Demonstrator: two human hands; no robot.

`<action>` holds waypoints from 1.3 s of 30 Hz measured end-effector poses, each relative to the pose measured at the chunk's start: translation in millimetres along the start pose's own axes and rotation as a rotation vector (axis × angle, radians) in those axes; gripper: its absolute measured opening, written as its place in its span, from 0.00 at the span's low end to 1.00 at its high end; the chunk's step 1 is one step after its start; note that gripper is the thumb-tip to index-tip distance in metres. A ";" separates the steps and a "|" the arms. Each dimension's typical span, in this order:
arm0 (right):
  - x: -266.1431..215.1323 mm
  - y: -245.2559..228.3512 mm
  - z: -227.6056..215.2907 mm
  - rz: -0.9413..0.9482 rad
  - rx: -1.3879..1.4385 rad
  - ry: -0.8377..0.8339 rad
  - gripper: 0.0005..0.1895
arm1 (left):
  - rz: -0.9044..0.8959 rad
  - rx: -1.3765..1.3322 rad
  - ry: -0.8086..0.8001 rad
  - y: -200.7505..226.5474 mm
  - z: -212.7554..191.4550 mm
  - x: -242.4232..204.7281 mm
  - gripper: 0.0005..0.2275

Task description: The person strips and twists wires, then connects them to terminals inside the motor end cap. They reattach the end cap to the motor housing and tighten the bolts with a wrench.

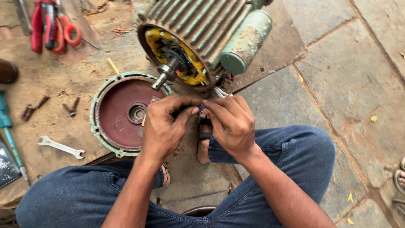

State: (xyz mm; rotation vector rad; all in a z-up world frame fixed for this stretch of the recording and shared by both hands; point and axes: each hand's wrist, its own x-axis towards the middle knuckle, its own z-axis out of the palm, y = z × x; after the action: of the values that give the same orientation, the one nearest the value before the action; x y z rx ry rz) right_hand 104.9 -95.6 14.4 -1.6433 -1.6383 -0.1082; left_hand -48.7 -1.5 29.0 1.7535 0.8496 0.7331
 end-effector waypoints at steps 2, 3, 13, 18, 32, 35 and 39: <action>1.2 -0.9 0.9 0.037 0.054 -0.009 0.08 | 0.002 0.071 0.040 -3.8 -16.2 -5.5 0.08; 1.3 -1.7 -1.2 0.059 0.072 -0.010 0.07 | 0.007 0.142 0.100 -6.5 -28.3 -11.6 0.09; 9.8 3.2 -19.4 0.466 0.442 -0.293 0.09 | -0.709 0.607 0.386 -91.1 -107.2 -47.0 0.23; 10.1 3.1 -21.7 0.434 0.343 -0.223 0.09 | -0.707 0.627 0.412 -106.9 -101.9 -45.8 0.23; 13.4 -2.1 -22.5 0.258 0.060 -0.048 0.07 | -0.736 0.555 0.404 -121.0 -99.0 -18.4 0.24; 13.8 -0.3 -20.3 0.201 -0.011 0.000 0.06 | -0.462 0.731 0.450 -108.4 -97.9 -21.2 0.25; 11.3 3.7 -17.4 0.171 -0.061 0.041 0.06 | -0.365 0.856 0.591 -64.6 -92.9 -34.3 0.18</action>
State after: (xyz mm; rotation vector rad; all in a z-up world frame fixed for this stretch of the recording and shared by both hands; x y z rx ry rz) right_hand 118.0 -95.9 30.9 -1.8079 -1.4700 -0.1055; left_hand -155.4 34.3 -7.0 2.0182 2.0578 0.6900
